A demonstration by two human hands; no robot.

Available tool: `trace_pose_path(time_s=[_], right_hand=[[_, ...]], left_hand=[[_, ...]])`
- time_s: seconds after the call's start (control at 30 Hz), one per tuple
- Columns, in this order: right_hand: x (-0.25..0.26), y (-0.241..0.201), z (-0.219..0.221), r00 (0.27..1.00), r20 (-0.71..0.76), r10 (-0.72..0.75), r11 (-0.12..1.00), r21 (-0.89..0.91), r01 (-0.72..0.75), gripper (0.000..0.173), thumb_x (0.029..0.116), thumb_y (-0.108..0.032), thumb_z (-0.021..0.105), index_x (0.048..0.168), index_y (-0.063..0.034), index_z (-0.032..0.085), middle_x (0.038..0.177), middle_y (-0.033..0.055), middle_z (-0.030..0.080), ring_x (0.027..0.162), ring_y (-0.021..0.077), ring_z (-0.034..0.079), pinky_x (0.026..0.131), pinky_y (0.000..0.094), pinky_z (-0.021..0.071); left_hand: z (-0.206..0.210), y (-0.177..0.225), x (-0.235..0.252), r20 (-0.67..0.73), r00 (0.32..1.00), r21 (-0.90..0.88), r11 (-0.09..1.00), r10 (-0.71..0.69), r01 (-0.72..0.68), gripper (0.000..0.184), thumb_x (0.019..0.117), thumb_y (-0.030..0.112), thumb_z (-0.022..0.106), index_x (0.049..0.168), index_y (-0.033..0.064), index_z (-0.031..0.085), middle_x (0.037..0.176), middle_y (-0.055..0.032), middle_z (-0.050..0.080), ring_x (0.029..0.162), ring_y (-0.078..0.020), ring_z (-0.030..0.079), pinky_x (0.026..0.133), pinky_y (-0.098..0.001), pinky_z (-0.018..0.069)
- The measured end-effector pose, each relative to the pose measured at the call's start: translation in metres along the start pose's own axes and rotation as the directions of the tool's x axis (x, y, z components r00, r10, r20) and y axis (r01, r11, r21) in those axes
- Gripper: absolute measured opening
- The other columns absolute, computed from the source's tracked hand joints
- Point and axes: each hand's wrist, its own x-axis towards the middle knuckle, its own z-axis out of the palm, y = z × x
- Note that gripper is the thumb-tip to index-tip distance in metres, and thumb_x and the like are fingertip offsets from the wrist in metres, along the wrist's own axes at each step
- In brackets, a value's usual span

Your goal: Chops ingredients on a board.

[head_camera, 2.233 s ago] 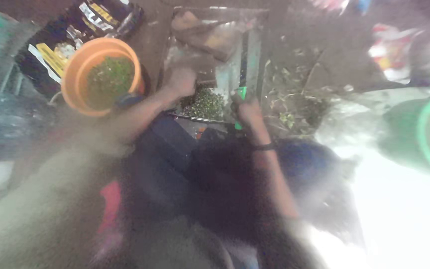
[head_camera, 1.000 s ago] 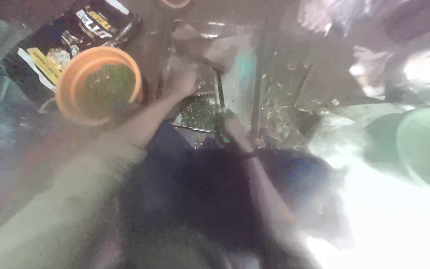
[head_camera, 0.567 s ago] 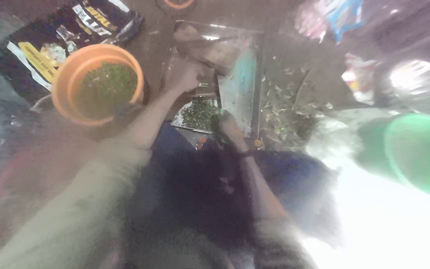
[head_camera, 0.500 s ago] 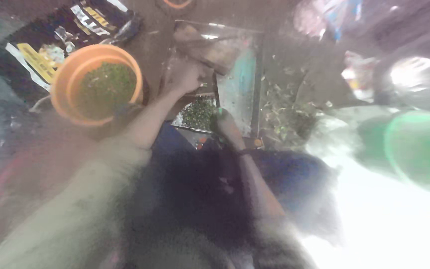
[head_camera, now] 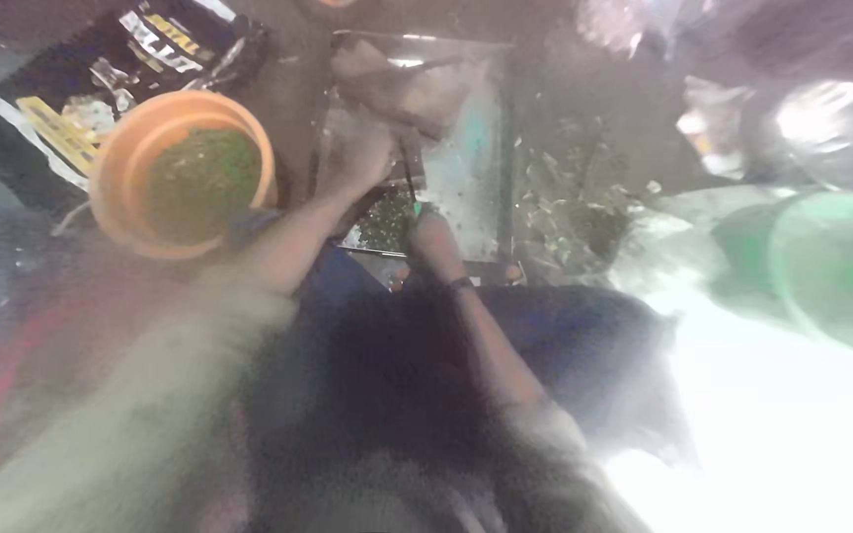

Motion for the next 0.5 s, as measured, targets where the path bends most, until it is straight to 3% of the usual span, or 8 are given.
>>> trace_pose_path(time_s=[0.1, 0.17, 0.33, 0.4, 0.5], right_hand=[[0.000, -0.002, 0.001, 0.999, -0.039, 0.006, 1.000, -0.015, -0.006, 0.051, 0.1072, -0.050, 0.046, 0.135, -0.0073, 0.053, 0.108, 0.0243, 0.069, 0.094, 0.0445, 0.070, 0.074, 0.0636, 0.0575], [-0.005, -0.004, 0.001, 1.000, -0.013, 0.005, 1.000, -0.022, -0.005, 0.052, 0.1082, -0.048, 0.046, 0.137, -0.0051, 0.052, 0.112, 0.0259, 0.068, 0.098, 0.0454, 0.070, 0.077, 0.0640, 0.0575], [-0.010, -0.003, 0.006, 0.999, -0.031, -0.026, 0.988, -0.152, 0.021, 0.046, 0.1043, -0.040, 0.054, 0.136, -0.0066, 0.054, 0.104, 0.0226, 0.070, 0.090, 0.0426, 0.072, 0.071, 0.0631, 0.0587], [-0.012, -0.008, 0.006, 0.998, -0.051, -0.029, 0.971, -0.237, 0.016, 0.041, 0.1002, -0.034, 0.059, 0.129, -0.0055, 0.057, 0.100, 0.0221, 0.070, 0.086, 0.0425, 0.071, 0.065, 0.0623, 0.0574], [-0.018, -0.016, 0.000, 0.997, -0.079, 0.010, 0.953, -0.303, -0.034, 0.043, 0.0940, -0.027, 0.067, 0.129, -0.0068, 0.053, 0.093, 0.0214, 0.069, 0.081, 0.0424, 0.071, 0.060, 0.0606, 0.0568]], left_hand=[[0.002, -0.004, 0.001, -0.035, 0.999, 0.012, 1.000, 0.015, -0.015, 0.022, 0.0953, 0.028, 0.069, 0.109, 0.0125, 0.077, 0.119, -0.0157, 0.072, 0.112, -0.0376, 0.069, 0.095, -0.0614, 0.0551], [0.007, -0.007, 0.003, -0.060, 0.997, 0.033, 0.998, 0.048, -0.046, 0.020, 0.0945, 0.027, 0.069, 0.106, 0.0130, 0.078, 0.121, -0.0133, 0.072, 0.113, -0.0356, 0.069, 0.094, -0.0609, 0.0556], [-0.006, 0.016, -0.007, 0.025, 1.000, 0.074, 0.997, -0.003, 0.001, 0.020, 0.0913, 0.015, 0.067, 0.109, 0.0087, 0.075, 0.119, -0.0179, 0.071, 0.112, -0.0404, 0.068, 0.090, -0.0637, 0.0550], [-0.007, 0.021, -0.009, 0.054, 0.999, 0.119, 0.993, -0.009, 0.003, 0.021, 0.0908, 0.015, 0.068, 0.109, 0.0069, 0.074, 0.118, -0.0188, 0.071, 0.111, -0.0414, 0.068, 0.089, -0.0634, 0.0554], [-0.006, 0.020, -0.009, 0.061, 0.998, 0.172, 0.985, 0.024, -0.034, 0.019, 0.0917, 0.016, 0.067, 0.105, 0.0043, 0.074, 0.115, -0.0208, 0.071, 0.109, -0.0425, 0.068, 0.087, -0.0630, 0.0561]])
